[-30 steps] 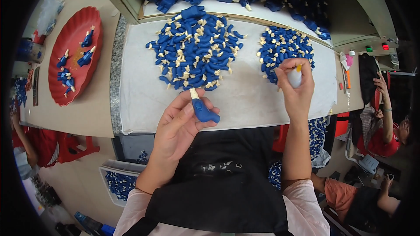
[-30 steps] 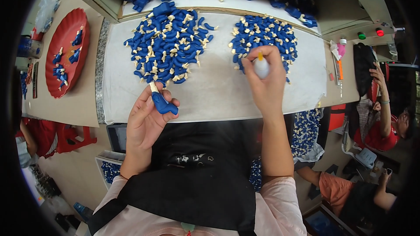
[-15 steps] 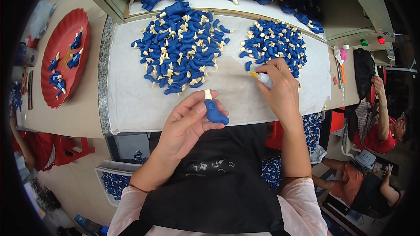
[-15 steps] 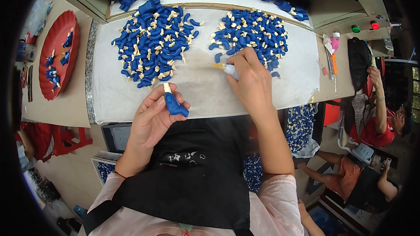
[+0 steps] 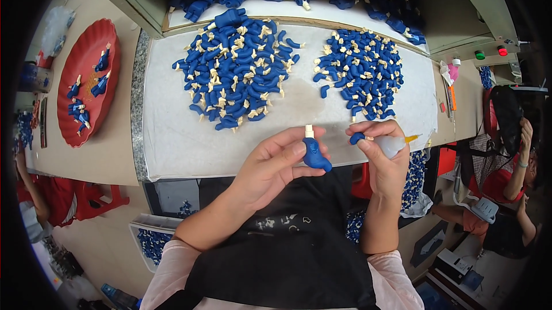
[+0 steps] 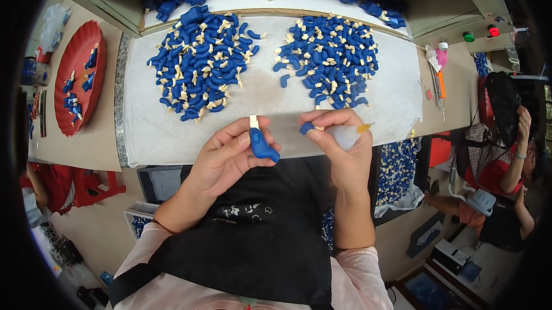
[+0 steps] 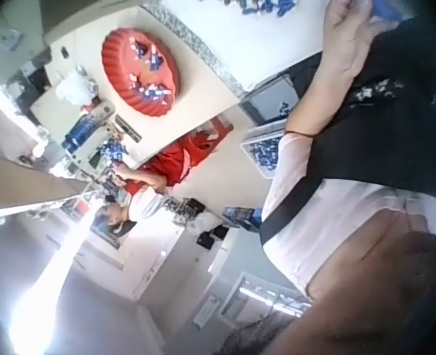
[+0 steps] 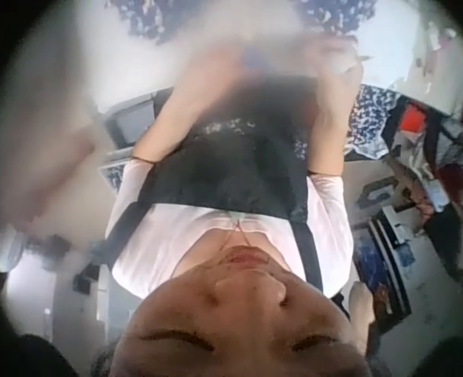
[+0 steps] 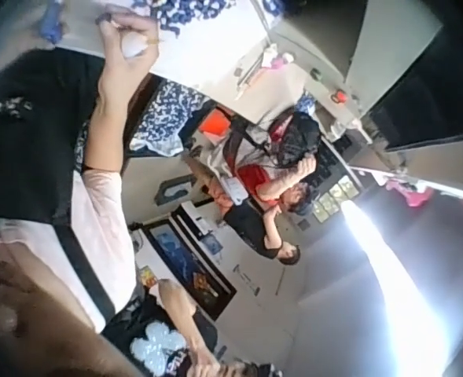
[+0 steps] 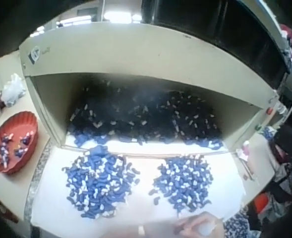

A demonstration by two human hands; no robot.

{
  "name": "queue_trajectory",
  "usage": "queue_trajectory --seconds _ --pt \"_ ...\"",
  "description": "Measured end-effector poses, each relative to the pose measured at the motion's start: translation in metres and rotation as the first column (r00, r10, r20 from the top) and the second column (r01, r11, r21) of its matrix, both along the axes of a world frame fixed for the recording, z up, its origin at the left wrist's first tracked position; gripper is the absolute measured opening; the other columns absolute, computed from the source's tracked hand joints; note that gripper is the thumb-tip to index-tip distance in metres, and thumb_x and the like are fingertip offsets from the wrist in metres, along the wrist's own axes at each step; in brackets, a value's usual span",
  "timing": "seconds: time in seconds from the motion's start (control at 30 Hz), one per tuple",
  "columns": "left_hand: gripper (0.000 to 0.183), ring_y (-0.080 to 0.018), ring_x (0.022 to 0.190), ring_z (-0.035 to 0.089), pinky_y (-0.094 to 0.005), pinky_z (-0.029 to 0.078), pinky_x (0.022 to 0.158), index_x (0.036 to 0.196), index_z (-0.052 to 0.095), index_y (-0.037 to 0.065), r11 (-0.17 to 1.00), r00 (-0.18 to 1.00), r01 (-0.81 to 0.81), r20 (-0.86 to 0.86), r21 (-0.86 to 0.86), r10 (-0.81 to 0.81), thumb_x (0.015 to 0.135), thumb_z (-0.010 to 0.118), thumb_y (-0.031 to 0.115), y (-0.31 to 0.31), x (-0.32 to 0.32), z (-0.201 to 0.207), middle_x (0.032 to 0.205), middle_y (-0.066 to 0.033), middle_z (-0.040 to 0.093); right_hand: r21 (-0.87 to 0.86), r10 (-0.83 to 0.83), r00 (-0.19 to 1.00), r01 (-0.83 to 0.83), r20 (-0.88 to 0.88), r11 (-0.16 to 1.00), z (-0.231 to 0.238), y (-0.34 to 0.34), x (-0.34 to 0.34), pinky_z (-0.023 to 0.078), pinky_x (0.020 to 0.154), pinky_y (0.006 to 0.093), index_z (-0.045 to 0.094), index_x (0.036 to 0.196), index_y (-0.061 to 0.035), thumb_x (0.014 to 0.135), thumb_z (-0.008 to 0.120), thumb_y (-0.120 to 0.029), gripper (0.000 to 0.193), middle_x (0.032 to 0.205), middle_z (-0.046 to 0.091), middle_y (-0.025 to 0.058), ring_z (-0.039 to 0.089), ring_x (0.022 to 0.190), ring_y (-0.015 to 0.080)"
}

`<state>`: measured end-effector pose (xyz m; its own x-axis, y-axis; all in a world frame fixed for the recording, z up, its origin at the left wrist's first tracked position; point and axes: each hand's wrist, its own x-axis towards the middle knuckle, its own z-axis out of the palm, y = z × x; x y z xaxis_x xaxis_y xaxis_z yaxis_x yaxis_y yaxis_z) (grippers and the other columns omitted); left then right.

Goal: The person assembles toy figurines by applying glue from a bottle onto figurine bodies and attaching arms to them by hand, placing completed figurines into a tray.

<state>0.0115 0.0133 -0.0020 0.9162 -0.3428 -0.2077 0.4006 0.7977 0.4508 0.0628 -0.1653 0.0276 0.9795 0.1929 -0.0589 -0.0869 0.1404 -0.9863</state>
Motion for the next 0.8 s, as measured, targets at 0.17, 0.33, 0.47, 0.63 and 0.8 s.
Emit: queue_trajectory --seconds 0.17,0.33,0.47,0.63,0.8 --pt "0.031 -0.0195 0.092 0.055 -0.0316 0.046 0.080 0.114 0.045 0.000 1.000 1.000 0.026 -0.003 0.015 -0.026 0.087 0.045 0.016 -0.009 -0.003 0.001 0.098 -0.0116 0.054 0.113 -0.057 0.994 0.067 -0.089 0.991 0.005 -0.003 -0.015 0.046 0.069 0.0261 0.051 0.083 0.0020 0.069 0.059 0.008 0.018 0.083 0.056 0.0142 0.056 0.078 0.0180" --pt "0.026 -0.0227 0.096 0.054 -0.0371 0.047 0.080 0.109 0.047 0.001 0.997 0.998 0.062 -0.014 0.042 -0.062 0.087 0.044 0.014 -0.015 -0.006 -0.001 0.099 -0.0113 0.054 0.213 -0.013 1.000 0.017 -0.022 0.977 0.004 -0.001 -0.022 0.047 0.068 0.0254 0.055 0.079 0.0004 0.065 0.061 0.010 0.018 0.081 0.055 0.0114 0.055 0.075 0.0164" --pt "0.025 -0.0198 0.094 0.054 -0.0348 0.046 0.081 0.107 0.048 0.002 0.997 0.998 0.060 -0.035 0.043 -0.058 0.086 0.046 0.014 -0.017 -0.008 0.000 0.099 -0.0104 0.054 0.020 -0.007 0.993 0.005 0.114 1.000 0.006 -0.002 -0.033 0.046 0.064 0.0244 0.056 0.075 -0.0010 0.061 0.067 0.008 0.020 0.077 0.056 0.0101 0.055 0.073 0.0158" --pt "0.027 -0.0098 0.093 0.051 -0.0232 0.039 0.082 0.110 0.048 0.000 0.996 0.999 0.045 0.014 0.083 -0.046 0.085 0.048 0.011 -0.015 -0.008 0.002 0.102 -0.0049 0.054 -0.099 0.006 0.995 0.004 0.098 0.995 0.012 0.000 -0.038 0.045 0.062 0.0234 0.057 0.076 -0.0001 0.058 0.070 0.006 0.023 0.074 0.059 0.0098 0.057 0.071 0.0161" --pt "0.026 -0.0085 0.092 0.050 -0.0224 0.038 0.082 0.109 0.049 0.000 0.994 0.999 0.022 0.022 0.111 -0.025 0.085 0.049 0.010 -0.015 -0.009 -0.001 0.102 -0.0045 0.055 -0.367 0.058 0.966 0.041 0.253 0.929 0.022 0.007 -0.038 0.045 0.061 0.0231 0.060 0.078 0.0022 0.060 0.069 0.007 0.021 0.074 0.061 0.0113 0.059 0.070 0.0169"
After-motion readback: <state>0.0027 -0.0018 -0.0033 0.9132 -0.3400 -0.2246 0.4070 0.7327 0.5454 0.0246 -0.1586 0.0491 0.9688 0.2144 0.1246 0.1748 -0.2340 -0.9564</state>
